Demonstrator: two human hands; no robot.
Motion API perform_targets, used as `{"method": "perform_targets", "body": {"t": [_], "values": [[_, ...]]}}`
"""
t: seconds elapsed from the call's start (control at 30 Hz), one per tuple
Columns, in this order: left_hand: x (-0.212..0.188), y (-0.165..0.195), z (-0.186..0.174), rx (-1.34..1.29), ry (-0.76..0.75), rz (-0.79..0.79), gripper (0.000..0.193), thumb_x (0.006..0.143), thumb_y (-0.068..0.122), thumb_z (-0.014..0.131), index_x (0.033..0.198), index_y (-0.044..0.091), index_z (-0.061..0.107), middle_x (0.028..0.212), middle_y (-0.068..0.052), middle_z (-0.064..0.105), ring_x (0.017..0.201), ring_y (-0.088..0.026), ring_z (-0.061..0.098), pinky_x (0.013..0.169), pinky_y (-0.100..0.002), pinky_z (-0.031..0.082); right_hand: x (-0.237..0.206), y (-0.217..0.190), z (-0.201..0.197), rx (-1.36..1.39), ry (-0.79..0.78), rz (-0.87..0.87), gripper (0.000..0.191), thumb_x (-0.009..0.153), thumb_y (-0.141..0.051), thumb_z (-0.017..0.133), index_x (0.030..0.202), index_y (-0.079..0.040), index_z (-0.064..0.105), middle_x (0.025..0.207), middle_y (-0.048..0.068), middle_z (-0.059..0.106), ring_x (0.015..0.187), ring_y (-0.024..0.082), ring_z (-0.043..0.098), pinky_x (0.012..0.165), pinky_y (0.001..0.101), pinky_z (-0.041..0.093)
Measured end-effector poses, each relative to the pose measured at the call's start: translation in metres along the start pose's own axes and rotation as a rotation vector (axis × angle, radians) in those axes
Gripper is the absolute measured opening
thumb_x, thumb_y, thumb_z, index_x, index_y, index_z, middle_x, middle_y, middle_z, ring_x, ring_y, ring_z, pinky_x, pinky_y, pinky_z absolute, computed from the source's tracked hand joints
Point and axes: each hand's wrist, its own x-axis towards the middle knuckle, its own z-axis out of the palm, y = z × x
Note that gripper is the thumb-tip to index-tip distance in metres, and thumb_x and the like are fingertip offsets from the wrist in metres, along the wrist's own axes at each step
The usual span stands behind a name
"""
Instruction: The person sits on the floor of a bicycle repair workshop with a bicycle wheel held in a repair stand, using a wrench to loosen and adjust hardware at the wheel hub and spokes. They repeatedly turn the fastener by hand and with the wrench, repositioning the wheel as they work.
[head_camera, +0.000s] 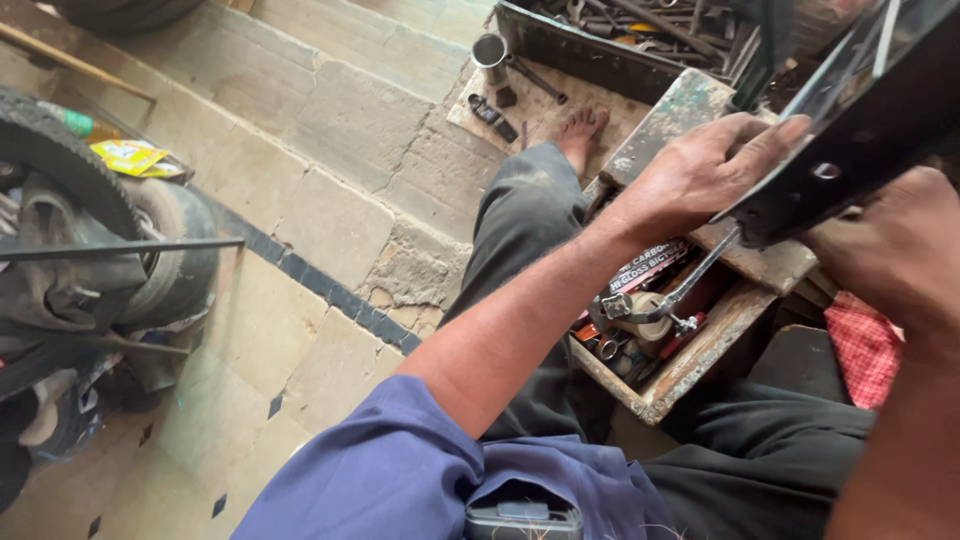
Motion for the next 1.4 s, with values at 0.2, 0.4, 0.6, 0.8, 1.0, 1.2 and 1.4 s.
{"method": "perform_targets", "body": {"t": [0.2,0.4,0.6,0.8,1.0,1.2,1.4], "values": [[-0.001,-0.002,0.000,-0.056,0.017,-0.008,0.055,0.102,0.055,0.053,0.115,0.006,0.073,0.106,-0.013,0.077,0.102,-0.022,0.074,0.092,-0.034,0.057,0.005,0.040,0.022,0.027,0.117,-0.054,0.015,0.110,-0.013,0.068,0.106,0.001,0.071,0.089,0.011,0.071,0.085,0.019,0.067,0.071,0.0358,0.051],[0.001,-0.005,0.004,0.102,0.076,0.154,0.028,0.100,0.032,0.070,0.112,0.007,0.064,0.098,-0.010,0.073,0.090,-0.017,0.070,0.085,-0.032,0.056,0.011,0.043,0.022,0.161,0.123,-0.124,0.016,0.097,-0.004,0.063,0.112,-0.001,0.070,0.100,0.005,0.071,0.092,0.013,0.066,0.080,0.0309,0.054],[-0.001,-0.024,0.006,-0.177,-0.067,0.251,0.033,0.101,0.020,0.069,0.129,0.004,0.060,0.115,-0.009,0.071,0.106,-0.022,0.069,0.096,-0.036,0.057,0.000,0.037,0.013,0.331,0.209,0.086,0.024,0.094,-0.009,0.071,0.117,-0.006,0.077,0.096,0.004,0.077,0.085,0.012,0.066,0.077,0.0300,0.056],[-0.004,-0.032,0.005,0.496,0.045,0.558,0.028,0.106,0.024,0.072,0.125,0.006,0.064,0.115,-0.010,0.068,0.109,-0.019,0.067,0.092,-0.036,0.056,-0.011,0.025,0.005,0.082,0.157,-0.140,0.026,0.091,-0.005,0.079,0.115,0.003,0.072,0.101,0.015,0.075,0.090,0.016,0.072,0.080,0.0344,0.055],[-0.011,-0.010,0.011,0.183,0.019,-0.194,0.029,0.105,0.020,0.071,0.102,-0.009,0.072,0.091,-0.023,0.067,0.080,-0.030,0.062,0.069,-0.044,0.046,0.001,0.039,0.019,0.176,0.146,0.034,0.012,0.093,0.000,0.075,0.106,0.001,0.074,0.087,0.013,0.077,0.079,0.017,0.070,0.076,0.0342,0.056],[-0.014,-0.011,0.005,0.039,0.018,0.349,0.028,0.118,0.025,0.062,0.138,0.004,0.063,0.126,-0.009,0.072,0.118,-0.017,0.072,0.103,-0.035,0.061,0.002,0.048,0.012,0.416,0.401,0.060,0.020,0.099,0.001,0.072,0.117,-0.005,0.074,0.099,0.003,0.079,0.084,0.011,0.074,0.072,0.0280,0.062],[-0.005,-0.019,0.015,-0.186,-0.101,0.172,0.038,0.114,0.030,0.058,0.142,0.005,0.060,0.125,-0.009,0.071,0.118,-0.015,0.070,0.100,-0.034,0.061,-0.004,0.030,0.013,0.038,0.162,-0.071,0.023,0.094,-0.004,0.075,0.116,0.002,0.074,0.094,0.018,0.076,0.083,0.025,0.076,0.079,0.0393,0.057]]}}
